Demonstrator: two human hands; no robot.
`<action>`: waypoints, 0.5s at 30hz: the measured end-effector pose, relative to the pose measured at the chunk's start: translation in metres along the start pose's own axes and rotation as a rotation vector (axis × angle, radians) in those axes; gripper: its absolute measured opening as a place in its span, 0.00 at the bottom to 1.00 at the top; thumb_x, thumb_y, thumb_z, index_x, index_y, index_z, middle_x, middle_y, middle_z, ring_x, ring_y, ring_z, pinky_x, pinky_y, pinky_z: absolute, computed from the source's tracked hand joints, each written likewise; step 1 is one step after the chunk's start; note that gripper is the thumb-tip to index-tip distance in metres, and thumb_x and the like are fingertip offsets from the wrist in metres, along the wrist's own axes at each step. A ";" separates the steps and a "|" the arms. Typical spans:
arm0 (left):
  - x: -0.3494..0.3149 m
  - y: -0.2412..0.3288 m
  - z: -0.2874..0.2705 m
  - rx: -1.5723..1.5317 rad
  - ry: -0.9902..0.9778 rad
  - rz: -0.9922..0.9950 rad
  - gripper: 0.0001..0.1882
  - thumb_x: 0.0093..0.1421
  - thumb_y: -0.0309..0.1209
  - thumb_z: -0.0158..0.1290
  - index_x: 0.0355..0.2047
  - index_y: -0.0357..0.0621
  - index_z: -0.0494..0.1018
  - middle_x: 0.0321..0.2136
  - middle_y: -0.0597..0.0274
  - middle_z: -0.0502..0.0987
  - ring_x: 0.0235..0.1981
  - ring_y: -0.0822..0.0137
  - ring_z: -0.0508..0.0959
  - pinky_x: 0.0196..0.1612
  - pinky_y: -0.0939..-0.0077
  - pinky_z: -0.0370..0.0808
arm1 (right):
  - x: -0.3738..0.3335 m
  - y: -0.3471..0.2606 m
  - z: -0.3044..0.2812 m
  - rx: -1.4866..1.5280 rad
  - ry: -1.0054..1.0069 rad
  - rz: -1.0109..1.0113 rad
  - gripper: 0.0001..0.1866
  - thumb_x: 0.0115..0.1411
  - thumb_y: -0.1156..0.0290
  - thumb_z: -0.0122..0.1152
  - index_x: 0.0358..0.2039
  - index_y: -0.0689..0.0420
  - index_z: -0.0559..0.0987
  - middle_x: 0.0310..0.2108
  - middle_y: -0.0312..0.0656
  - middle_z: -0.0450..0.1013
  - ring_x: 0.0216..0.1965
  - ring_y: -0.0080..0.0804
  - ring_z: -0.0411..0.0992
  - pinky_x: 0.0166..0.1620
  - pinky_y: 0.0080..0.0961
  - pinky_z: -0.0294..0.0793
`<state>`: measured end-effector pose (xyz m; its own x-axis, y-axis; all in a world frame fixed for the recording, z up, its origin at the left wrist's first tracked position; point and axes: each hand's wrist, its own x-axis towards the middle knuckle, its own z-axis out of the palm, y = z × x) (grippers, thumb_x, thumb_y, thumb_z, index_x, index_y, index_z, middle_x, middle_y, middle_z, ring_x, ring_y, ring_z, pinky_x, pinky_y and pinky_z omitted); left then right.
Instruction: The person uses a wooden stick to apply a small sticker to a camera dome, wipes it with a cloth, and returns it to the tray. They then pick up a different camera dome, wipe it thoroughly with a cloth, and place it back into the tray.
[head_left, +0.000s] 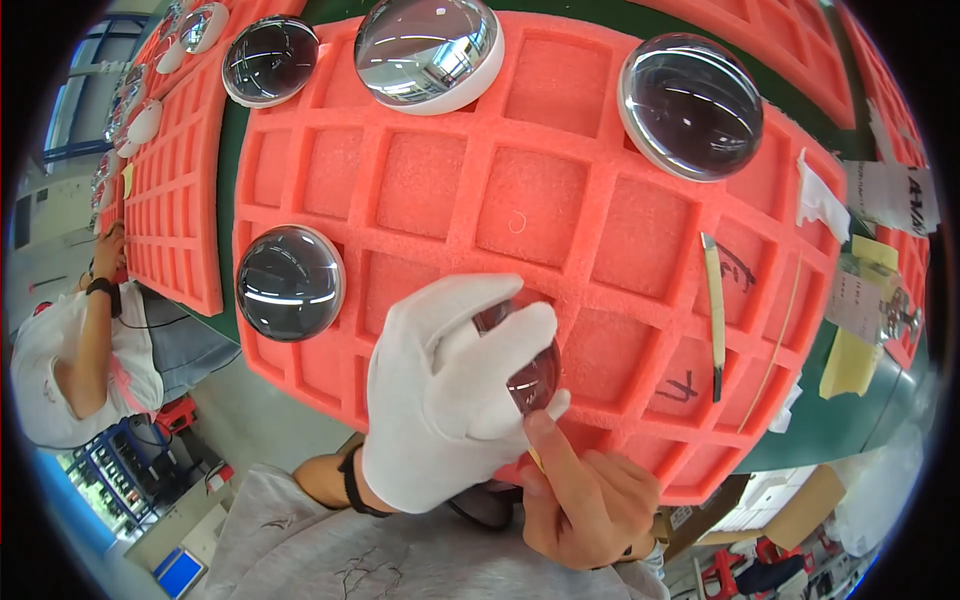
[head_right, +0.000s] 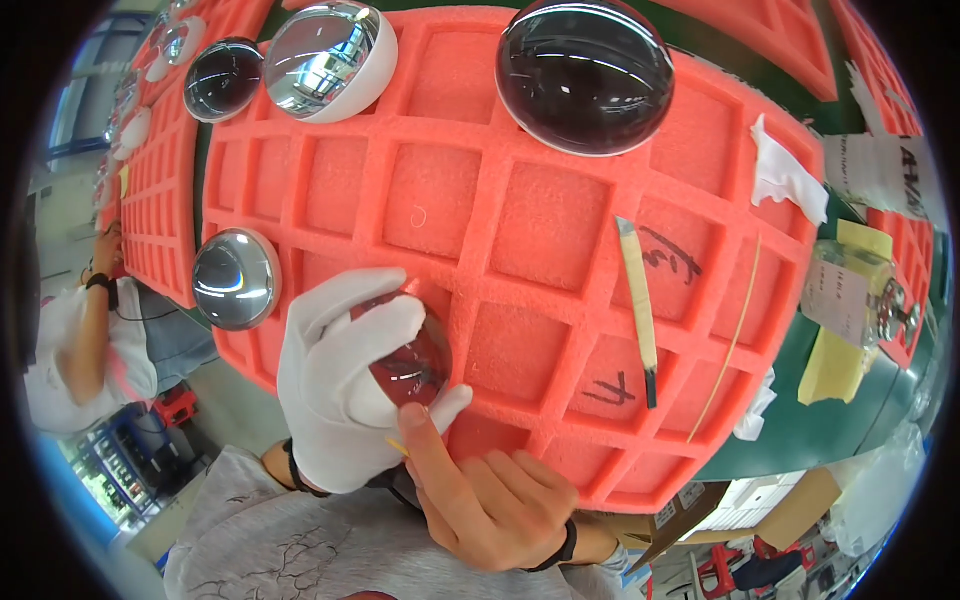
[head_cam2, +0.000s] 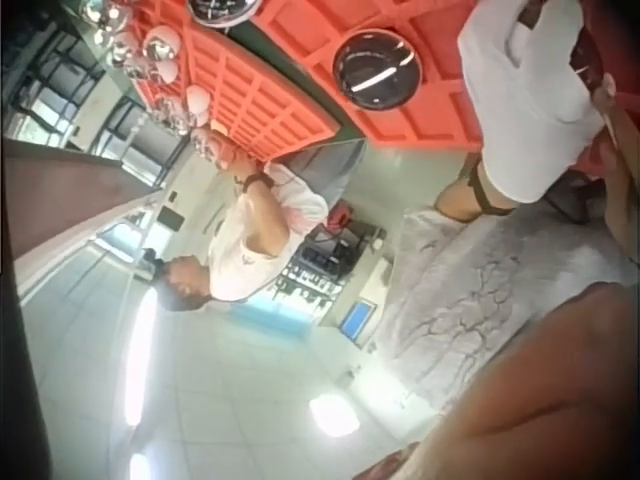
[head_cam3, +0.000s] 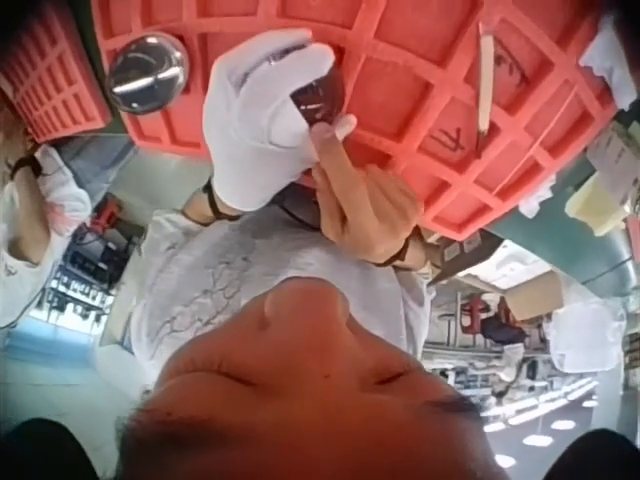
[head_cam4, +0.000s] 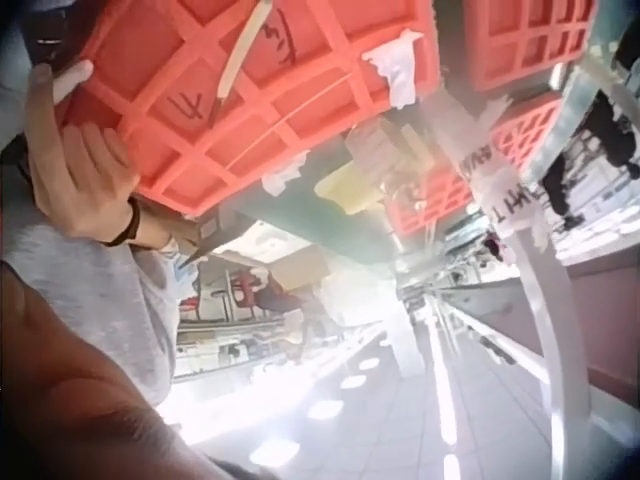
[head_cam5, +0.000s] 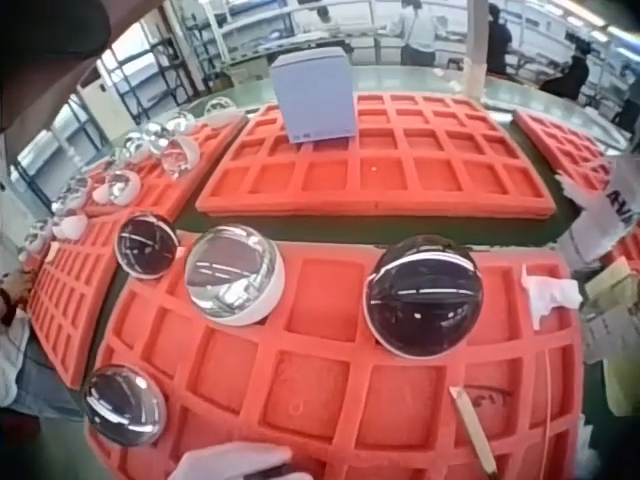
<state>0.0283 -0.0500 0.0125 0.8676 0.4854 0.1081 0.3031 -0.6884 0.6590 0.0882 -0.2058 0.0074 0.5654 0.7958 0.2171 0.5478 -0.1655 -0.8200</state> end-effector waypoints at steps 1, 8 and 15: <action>-0.004 0.000 0.003 -0.013 0.051 -0.021 0.32 0.32 0.28 0.72 0.44 0.50 0.78 0.48 0.53 0.74 0.43 0.51 0.77 0.42 0.61 0.79 | 0.001 0.002 -0.003 -0.009 -0.012 -0.016 0.20 0.49 0.87 0.63 0.45 0.75 0.77 0.27 0.49 0.80 0.12 0.29 0.68 0.17 0.21 0.66; -0.011 -0.007 0.017 -0.034 0.194 0.026 0.34 0.31 0.28 0.75 0.44 0.52 0.79 0.51 0.51 0.73 0.45 0.53 0.77 0.42 0.64 0.80 | -0.006 0.016 0.002 0.057 0.057 -0.035 0.24 0.44 0.88 0.63 0.45 0.74 0.81 0.20 0.45 0.77 0.09 0.25 0.61 0.14 0.20 0.58; -0.011 -0.010 0.018 -0.104 0.218 0.012 0.34 0.29 0.27 0.76 0.43 0.53 0.80 0.51 0.51 0.73 0.46 0.52 0.77 0.43 0.64 0.80 | 0.008 0.015 -0.008 -0.118 -0.004 -0.203 0.15 0.56 0.83 0.58 0.44 0.70 0.82 0.31 0.41 0.82 0.11 0.21 0.58 0.16 0.19 0.58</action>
<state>0.0228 -0.0576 -0.0085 0.7619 0.5903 0.2667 0.2414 -0.6408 0.7288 0.1058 -0.2060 0.0012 0.4338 0.8219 0.3692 0.7188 -0.0685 -0.6919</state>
